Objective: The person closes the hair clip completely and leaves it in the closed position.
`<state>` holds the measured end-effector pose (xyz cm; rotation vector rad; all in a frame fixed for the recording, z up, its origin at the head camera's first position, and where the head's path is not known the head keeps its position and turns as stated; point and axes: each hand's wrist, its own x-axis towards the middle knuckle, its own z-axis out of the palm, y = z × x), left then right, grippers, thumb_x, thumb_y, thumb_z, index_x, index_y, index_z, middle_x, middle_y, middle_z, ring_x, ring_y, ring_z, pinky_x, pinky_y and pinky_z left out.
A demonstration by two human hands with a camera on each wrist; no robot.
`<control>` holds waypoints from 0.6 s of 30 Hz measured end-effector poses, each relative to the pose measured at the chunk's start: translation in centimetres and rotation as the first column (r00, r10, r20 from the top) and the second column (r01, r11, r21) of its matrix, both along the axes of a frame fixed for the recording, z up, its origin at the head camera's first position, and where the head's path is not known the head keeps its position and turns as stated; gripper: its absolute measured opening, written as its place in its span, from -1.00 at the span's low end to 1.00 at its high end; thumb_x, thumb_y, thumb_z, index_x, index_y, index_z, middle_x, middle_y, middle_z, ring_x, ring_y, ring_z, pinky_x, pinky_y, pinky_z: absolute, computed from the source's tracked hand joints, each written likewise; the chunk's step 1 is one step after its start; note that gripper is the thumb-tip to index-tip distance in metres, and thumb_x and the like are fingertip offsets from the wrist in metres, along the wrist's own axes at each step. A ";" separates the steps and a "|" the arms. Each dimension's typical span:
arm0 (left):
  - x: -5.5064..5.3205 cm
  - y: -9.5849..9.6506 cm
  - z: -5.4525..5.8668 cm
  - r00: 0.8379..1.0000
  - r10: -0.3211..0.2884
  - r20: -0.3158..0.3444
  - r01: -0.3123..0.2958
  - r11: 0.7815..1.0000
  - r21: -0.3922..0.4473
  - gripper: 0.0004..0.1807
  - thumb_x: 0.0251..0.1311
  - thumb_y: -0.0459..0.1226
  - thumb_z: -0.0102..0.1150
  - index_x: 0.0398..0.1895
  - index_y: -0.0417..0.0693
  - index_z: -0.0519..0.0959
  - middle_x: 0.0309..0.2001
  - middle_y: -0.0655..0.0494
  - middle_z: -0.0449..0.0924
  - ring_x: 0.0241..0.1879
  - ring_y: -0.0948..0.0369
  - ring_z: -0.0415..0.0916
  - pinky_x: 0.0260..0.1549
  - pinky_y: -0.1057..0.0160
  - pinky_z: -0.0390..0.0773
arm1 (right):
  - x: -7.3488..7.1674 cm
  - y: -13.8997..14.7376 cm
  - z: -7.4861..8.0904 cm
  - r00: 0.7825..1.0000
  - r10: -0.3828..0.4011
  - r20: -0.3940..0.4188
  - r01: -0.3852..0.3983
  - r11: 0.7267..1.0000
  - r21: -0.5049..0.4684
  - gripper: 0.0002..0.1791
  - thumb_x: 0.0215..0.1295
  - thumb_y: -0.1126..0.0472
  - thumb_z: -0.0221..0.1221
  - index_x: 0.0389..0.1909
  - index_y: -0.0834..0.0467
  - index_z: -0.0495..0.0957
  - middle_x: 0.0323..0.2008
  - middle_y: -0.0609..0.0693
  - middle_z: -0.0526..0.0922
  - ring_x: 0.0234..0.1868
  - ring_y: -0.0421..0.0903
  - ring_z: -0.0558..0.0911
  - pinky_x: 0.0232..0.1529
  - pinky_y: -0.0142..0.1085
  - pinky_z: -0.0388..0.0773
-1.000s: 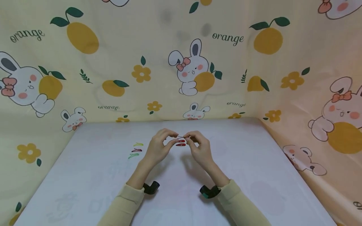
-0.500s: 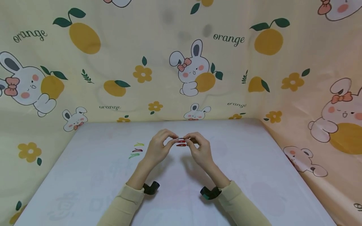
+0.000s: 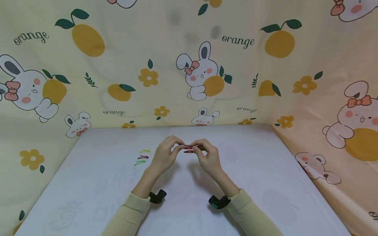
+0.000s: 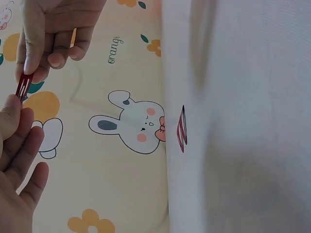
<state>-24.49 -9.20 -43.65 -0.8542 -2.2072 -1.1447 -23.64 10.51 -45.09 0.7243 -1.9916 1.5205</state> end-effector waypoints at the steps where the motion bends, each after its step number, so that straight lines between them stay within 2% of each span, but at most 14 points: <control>1: 0.0 0.0 0.0 1.000 0.001 0.003 -0.001 1.000 -0.002 -0.94 0.35 -0.33 0.32 -0.21 -0.15 0.67 -0.22 0.08 0.70 -0.10 0.11 0.61 -0.07 0.04 0.61 | 0.1 -0.1 0.2 1.000 0.000 -0.001 0.000 1.000 0.002 -0.83 0.29 0.58 0.28 -0.21 0.29 0.69 -0.26 0.14 0.71 -0.31 0.12 0.69 -0.21 -0.43 0.58; 5: 0.0 0.0 0.0 1.000 0.007 0.003 -0.007 1.000 -0.007 -0.94 0.34 -0.34 0.33 -0.24 -0.17 0.66 -0.24 0.07 0.70 -0.12 0.10 0.62 -0.09 0.04 0.62 | 1.1 -0.4 1.6 1.000 0.008 -0.010 -0.008 1.000 0.009 -0.83 0.23 0.66 0.26 -0.24 0.39 0.66 -0.29 0.27 0.69 -0.36 0.19 0.67 -0.25 -0.41 0.57; 9: 0.1 0.1 0.1 1.000 0.011 -0.013 -0.011 1.000 -0.007 -0.96 0.31 -0.38 0.35 -0.26 -0.14 0.65 -0.27 0.08 0.70 -0.15 0.10 0.63 -0.12 0.05 0.62 | 2.0 -0.5 2.7 1.000 0.014 -0.015 -0.013 1.000 0.028 -0.83 0.21 0.67 0.26 -0.26 0.41 0.65 -0.30 0.29 0.69 -0.39 0.17 0.66 -0.28 -0.33 0.58; 13: 0.1 0.1 0.1 1.000 0.013 -0.018 -0.013 1.000 -0.003 -0.96 0.29 -0.40 0.35 -0.28 -0.15 0.65 -0.28 0.07 0.70 -0.16 0.09 0.63 -0.13 0.04 0.62 | 2.1 -0.5 2.9 1.000 0.001 -0.020 0.000 0.999 0.042 -0.85 0.22 0.66 0.27 -0.26 0.41 0.65 -0.31 0.26 0.70 -0.40 0.10 0.64 -0.30 -0.34 0.56; 18: 0.0 0.1 -0.1 1.000 -0.011 -0.004 0.011 1.000 -0.004 -0.96 0.29 -0.38 0.35 -0.28 -0.14 0.66 -0.28 0.07 0.71 -0.16 0.10 0.64 -0.13 0.05 0.64 | 2.1 -0.3 2.7 0.999 0.001 0.040 -0.002 0.999 0.044 -0.88 0.27 0.62 0.25 -0.25 0.40 0.66 -0.31 0.25 0.71 -0.40 0.11 0.64 -0.28 -0.39 0.53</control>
